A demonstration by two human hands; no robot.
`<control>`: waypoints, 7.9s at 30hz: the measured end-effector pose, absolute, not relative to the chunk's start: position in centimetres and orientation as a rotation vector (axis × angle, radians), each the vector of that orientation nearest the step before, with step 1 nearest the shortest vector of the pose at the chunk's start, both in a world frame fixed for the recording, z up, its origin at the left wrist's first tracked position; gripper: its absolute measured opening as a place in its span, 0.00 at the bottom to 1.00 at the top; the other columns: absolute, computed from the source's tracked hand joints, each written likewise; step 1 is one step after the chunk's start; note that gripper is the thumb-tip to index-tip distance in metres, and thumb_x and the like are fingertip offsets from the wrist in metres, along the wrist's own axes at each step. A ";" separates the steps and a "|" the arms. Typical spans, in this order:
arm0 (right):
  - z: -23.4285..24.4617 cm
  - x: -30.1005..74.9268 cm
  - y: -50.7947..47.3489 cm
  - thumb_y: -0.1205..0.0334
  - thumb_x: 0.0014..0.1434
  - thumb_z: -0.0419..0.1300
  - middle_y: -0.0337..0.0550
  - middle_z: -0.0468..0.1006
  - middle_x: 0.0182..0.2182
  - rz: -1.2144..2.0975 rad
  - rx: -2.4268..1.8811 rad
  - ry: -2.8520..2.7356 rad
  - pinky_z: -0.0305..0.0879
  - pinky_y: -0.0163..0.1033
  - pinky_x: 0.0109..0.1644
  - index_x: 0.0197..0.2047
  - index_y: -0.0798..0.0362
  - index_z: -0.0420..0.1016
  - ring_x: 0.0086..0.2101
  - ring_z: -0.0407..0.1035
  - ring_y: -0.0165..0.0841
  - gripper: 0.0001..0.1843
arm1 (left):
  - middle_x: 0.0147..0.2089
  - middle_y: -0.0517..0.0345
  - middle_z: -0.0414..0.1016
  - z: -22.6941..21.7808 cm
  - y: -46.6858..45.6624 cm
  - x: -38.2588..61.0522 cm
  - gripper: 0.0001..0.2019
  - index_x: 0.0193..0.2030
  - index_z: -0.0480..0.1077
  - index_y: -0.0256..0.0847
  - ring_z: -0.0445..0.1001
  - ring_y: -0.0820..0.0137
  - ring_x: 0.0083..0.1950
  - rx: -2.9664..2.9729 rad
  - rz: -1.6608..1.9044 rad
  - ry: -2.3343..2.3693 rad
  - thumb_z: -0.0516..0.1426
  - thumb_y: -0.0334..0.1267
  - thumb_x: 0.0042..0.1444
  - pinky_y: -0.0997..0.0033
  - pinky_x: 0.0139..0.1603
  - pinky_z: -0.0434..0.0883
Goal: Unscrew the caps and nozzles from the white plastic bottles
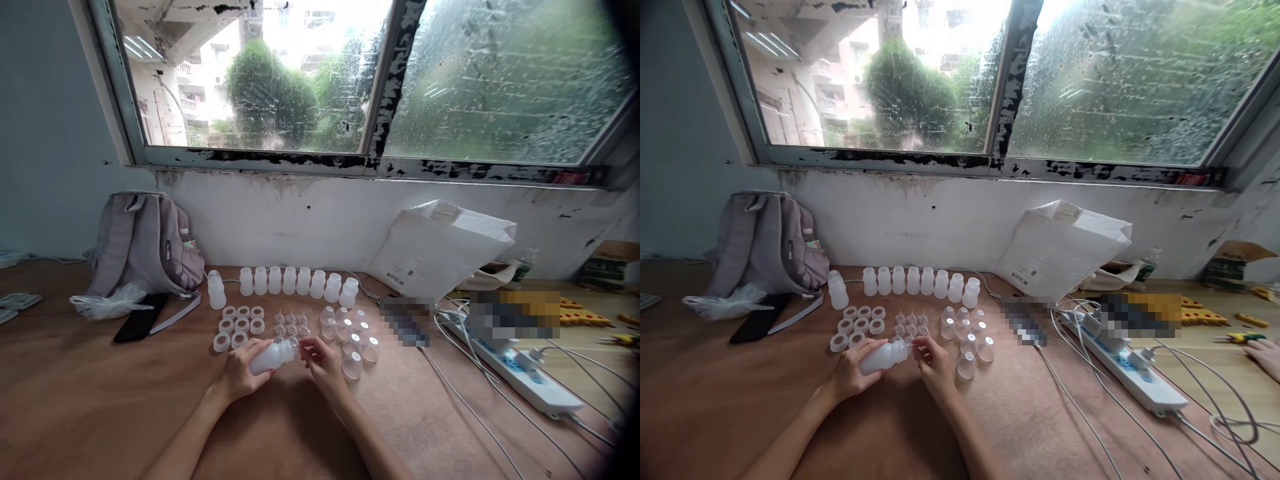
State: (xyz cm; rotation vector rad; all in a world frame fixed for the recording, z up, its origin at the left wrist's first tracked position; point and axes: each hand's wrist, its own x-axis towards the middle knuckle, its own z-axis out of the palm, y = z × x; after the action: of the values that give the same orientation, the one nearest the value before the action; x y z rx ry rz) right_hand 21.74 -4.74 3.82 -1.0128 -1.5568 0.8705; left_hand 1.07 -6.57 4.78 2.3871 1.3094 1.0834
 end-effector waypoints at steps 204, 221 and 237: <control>5.3 21.6 -6.3 0.48 0.54 0.50 0.44 0.73 0.29 1.422 -0.898 -1.384 0.59 0.39 0.38 0.27 0.56 0.74 0.33 0.66 0.36 0.20 | 0.35 0.54 0.66 5.9 -8.7 3.8 0.28 0.50 0.64 0.41 0.68 0.69 0.34 2.384 0.973 1.050 0.59 0.38 0.38 0.68 0.37 0.70; 5.5 21.8 -6.2 0.52 0.54 0.51 0.48 0.75 0.32 1.594 -0.762 -1.267 0.60 0.40 0.39 0.32 0.56 0.73 0.35 0.67 0.37 0.17 | 0.36 0.54 0.65 5.7 -9.2 4.7 0.24 0.48 0.65 0.40 0.67 0.68 0.35 2.311 1.031 1.045 0.59 0.37 0.39 0.67 0.38 0.70; 6.2 22.4 -6.1 0.47 0.50 0.54 0.47 0.76 0.32 1.563 -0.858 -1.409 0.61 0.44 0.42 0.32 0.54 0.76 0.36 0.68 0.40 0.20 | 0.34 0.56 0.64 6.8 -9.4 5.2 0.21 0.44 0.67 0.41 0.67 0.69 0.33 2.264 0.965 1.079 0.60 0.38 0.39 0.68 0.37 0.69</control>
State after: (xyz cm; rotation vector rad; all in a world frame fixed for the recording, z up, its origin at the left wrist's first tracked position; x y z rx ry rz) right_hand 22.36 -6.10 6.23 -0.8582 -1.4085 1.5627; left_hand 5.20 -9.42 6.80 2.2639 1.0789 0.9648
